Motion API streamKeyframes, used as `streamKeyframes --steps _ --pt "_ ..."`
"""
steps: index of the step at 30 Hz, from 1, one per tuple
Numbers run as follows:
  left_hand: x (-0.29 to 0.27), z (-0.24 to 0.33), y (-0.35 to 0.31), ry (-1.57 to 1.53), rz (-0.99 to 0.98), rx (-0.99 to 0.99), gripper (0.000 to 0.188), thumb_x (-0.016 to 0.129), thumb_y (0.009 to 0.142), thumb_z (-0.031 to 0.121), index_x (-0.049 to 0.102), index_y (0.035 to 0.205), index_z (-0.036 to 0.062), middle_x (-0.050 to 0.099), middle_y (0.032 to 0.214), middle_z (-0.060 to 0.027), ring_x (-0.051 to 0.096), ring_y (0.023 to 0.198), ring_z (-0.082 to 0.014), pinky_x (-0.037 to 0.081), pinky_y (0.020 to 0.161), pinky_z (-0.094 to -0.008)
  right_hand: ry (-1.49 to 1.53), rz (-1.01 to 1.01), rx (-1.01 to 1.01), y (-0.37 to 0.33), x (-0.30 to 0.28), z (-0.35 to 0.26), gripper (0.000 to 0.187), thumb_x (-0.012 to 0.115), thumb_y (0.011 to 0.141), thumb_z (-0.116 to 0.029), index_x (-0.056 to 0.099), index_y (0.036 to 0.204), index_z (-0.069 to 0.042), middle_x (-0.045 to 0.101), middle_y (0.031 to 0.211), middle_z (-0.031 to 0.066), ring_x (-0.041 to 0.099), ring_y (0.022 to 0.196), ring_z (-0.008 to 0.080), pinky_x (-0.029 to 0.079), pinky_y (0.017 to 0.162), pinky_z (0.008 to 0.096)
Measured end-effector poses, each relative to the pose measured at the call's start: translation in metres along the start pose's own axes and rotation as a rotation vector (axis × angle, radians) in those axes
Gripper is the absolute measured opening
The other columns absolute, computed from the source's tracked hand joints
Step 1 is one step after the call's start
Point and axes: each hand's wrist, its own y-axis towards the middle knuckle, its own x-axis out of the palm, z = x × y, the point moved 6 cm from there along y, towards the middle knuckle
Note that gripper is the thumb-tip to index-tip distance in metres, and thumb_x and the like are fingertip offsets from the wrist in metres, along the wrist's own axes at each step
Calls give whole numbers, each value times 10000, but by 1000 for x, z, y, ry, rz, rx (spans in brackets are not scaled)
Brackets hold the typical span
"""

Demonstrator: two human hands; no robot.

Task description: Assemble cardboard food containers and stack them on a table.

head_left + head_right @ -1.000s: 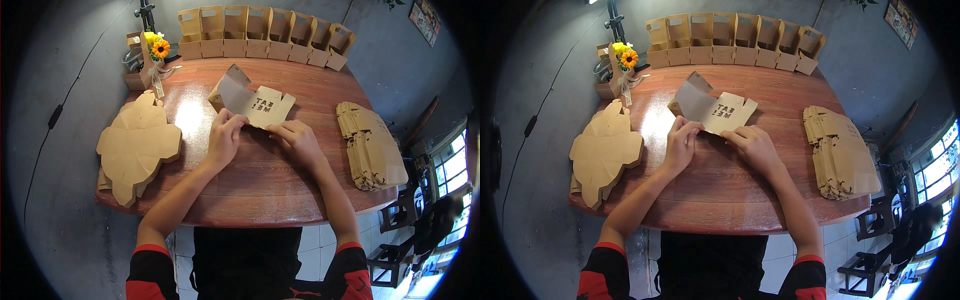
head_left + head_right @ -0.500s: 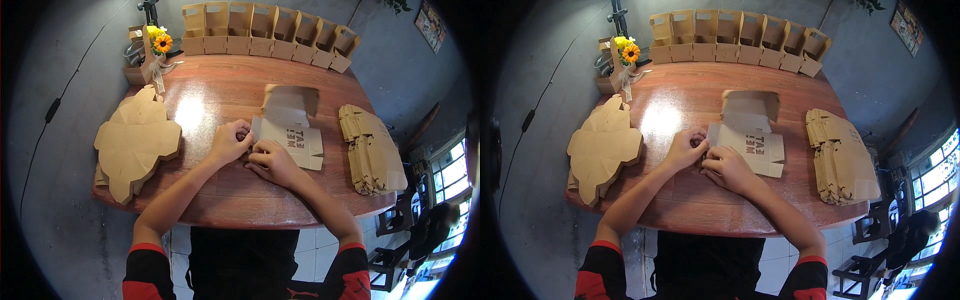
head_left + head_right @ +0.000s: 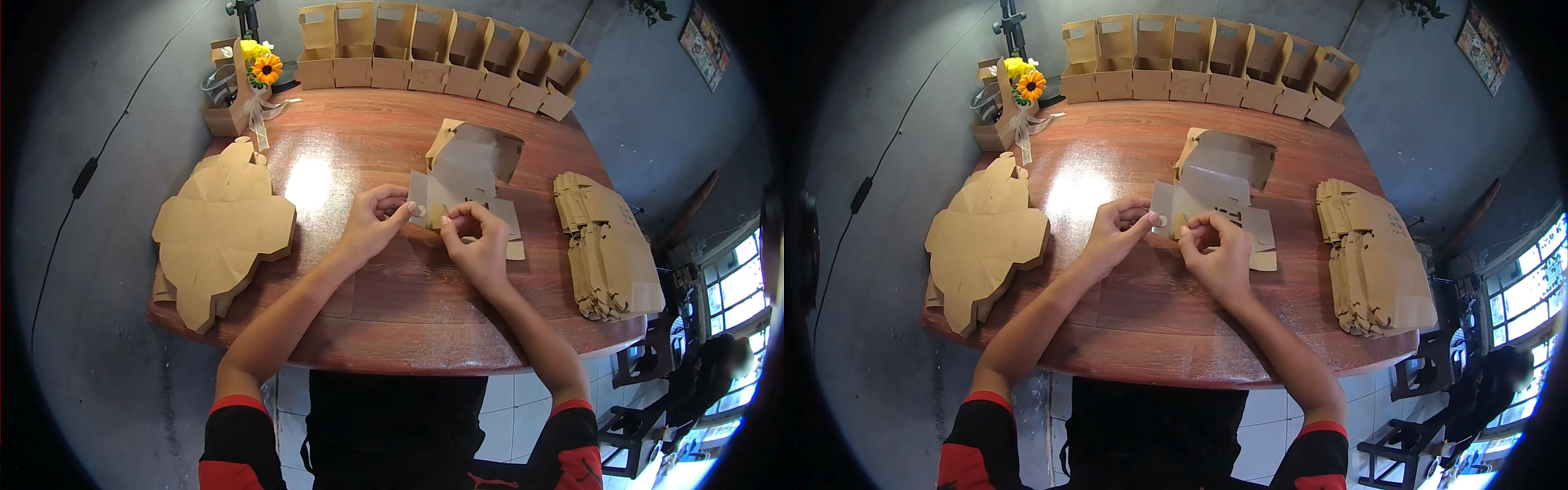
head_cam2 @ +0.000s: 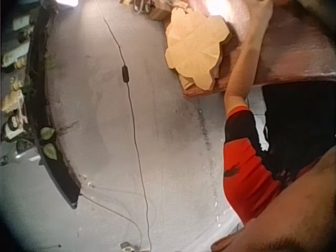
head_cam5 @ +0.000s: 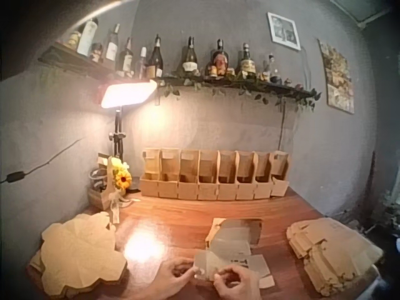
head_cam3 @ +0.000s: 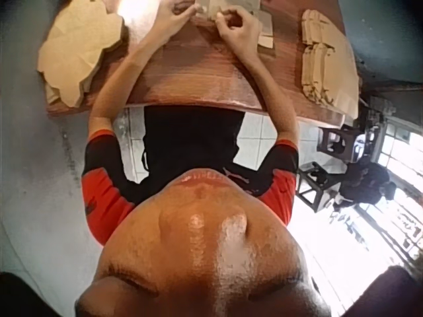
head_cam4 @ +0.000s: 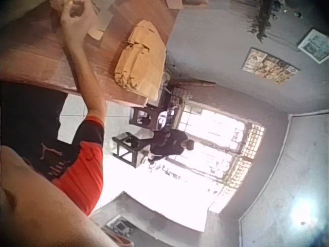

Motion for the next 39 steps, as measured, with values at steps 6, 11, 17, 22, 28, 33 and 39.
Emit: streamKeyframes --steps 6,11,17,22,28,33,39 --pt "17 7 -11 -20 -75 160 297 698 957 45 608 1225 -44 708 1025 -93 691 912 -109 557 781 -239 148 -177 103 1 12 7 108 735 893 -77 717 944 17 724 810 36 667 756 77 539 706 253" --pt "17 0 -9 -69 -65 135 284 686 954 21 605 1219 -40 706 1019 -89 692 909 -110 560 795 -249 210 -204 133 2 13 13 97 727 907 -86 708 931 6 712 814 42 655 780 86 526 737 260" --pt "17 0 -11 19 -25 222 260 669 960 9 602 1208 -32 703 1000 -84 691 886 -109 557 776 -246 186 -212 130 0 17 21 111 698 936 -99 646 918 -2 656 809 22 585 783 74 478 744 250" --pt "19 1 -11 -8 -25 221 255 671 957 5 604 1200 -31 698 972 -76 675 852 -93 542 733 -232 283 -260 148 0 21 25 119 662 958 -98 608 921 1 621 812 14 549 784 68 460 717 258" --pt "18 1 -11 47 -64 178 271 646 974 -10 592 1238 -26 703 1013 -70 673 901 -93 547 801 -238 323 -289 164 -3 24 23 101 628 994 -89 583 935 -21 572 859 -24 506 814 55 437 728 244" --pt "19 -1 -12 79 -69 180 276 632 979 -15 622 1254 -29 699 1010 -59 667 888 -85 543 792 -228 323 -308 173 -4 26 25 110 616 1021 -103 566 946 -40 566 900 -32 511 880 57 435 815 243" --pt "18 -4 -11 21 -77 256 369 628 964 -51 628 1332 -35 590 1130 -61 614 1001 -71 522 842 -215 315 -217 146 -1 24 29 106 668 980 -85 635 959 13 649 883 10 576 835 69 481 762 254"
